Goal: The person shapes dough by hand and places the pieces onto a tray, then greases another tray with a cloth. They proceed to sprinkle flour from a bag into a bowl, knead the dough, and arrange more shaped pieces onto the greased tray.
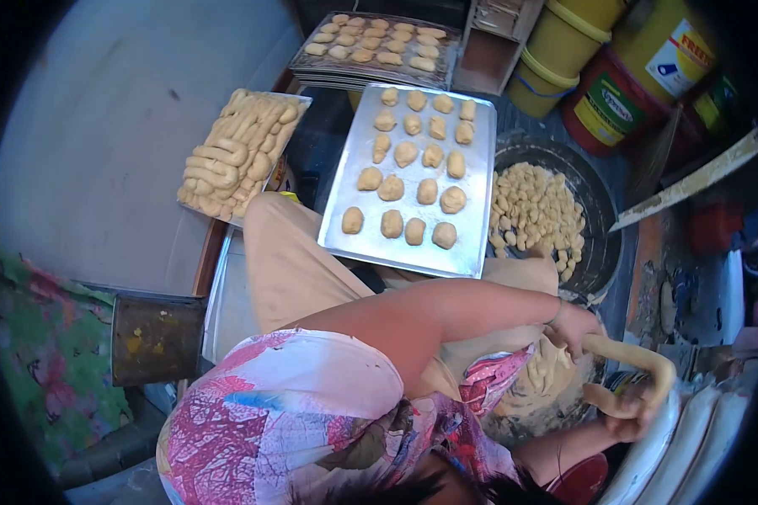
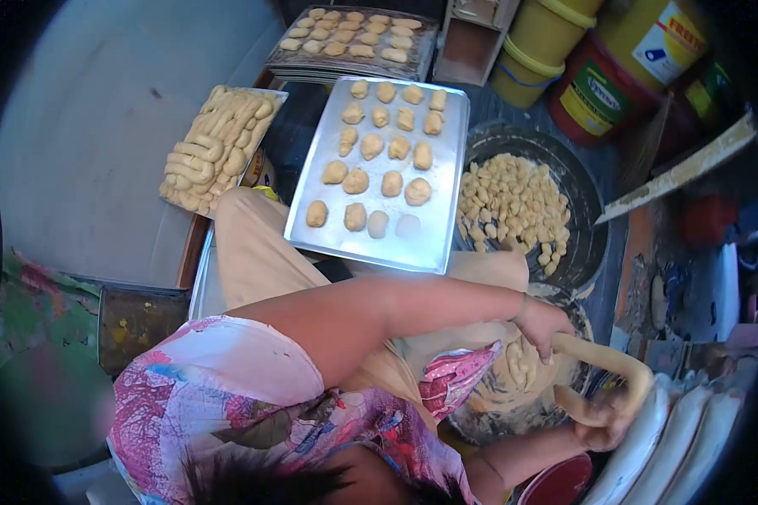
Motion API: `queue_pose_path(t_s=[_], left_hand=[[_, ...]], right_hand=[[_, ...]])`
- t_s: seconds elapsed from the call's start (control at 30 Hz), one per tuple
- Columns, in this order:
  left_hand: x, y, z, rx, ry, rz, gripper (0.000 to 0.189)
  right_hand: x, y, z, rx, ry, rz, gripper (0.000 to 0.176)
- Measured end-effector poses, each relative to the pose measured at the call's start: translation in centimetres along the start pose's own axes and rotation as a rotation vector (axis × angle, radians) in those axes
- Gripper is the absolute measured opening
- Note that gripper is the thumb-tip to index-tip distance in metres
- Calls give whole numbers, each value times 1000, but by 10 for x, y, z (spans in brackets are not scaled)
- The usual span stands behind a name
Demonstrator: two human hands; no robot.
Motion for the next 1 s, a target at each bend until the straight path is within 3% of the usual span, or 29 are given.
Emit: queue_pose_path(t_s=[0.03, 0.13, 0.17, 0.23, 0.3, 0.33, 0.4, 0.47, 0.5, 0.53, 0.6, 0.67, 0.8, 0.9, 0.93, 1.0], left_hand=[[9, 8, -14, -70, 62, 59, 43], [47, 32, -60, -202, 324, 242, 43], [64, 53, -84, -108, 346, 135, 42], [109, 100, -149, -296, 527, 381, 40], [158, 133, -236, -144, 759, 573, 36], [178, 152, -289, -236, 899, 750, 35], [209, 172, -402, 111, 1004, 1012, 36], [241, 149, -520, 335, 1082, 1219, 39], [252, 139, -583, 504, 1016, 1335, 37], [258, 124, -638, 638, 1111, 1256, 31], [262, 99, -739, 668, 1384, 940, 27], [266, 104, -820, 746, 1785, 566, 25], [274, 161, -918, 978, 2082, 1003, 25], [281, 215, -916, 1400, 1707, 1367, 29], [289, 223, -925, 1537, 1607, 1252, 30], [304, 221, -945, 1781, 1383, 993, 33]], right_hand=[[-23, -24, 11, 79, -177, 171, 71], [-78, -81, 39, 320, -454, 460, 75], [-99, -81, 50, 284, -489, 536, 78], [-143, -79, 73, 207, -553, 687, 85], [-180, -42, 96, -144, -684, 733, 88], [-201, -19, 103, -255, -674, 694, 90], [-244, 27, 112, -428, -609, 628, 93], [-329, 61, 116, -526, -718, 583, 97], [-362, 81, 120, -590, -778, 569, 99], [-394, 104, 123, -656, -837, 553, 102], [-469, 157, 117, -780, -936, 461, 98], [-533, 223, 118, -897, -1062, 408, 87], [-644, 365, 102, -988, -1136, 196, 68], [-699, 474, 70, -950, -1139, -118, 66], [-713, 504, 56, -930, -1130, -209, 62], [-728, 592, 25, -538, -1134, -571, 60]])
Point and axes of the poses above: each hand's wrist, its own z-axis towards the middle knuckle, its own x-axis out of the back of the hand, y = z × x, the point moved 4 cm from there along z, towards the middle knuckle, and after that the axes turned 3 degrees about -x, right-handed, at the moved point
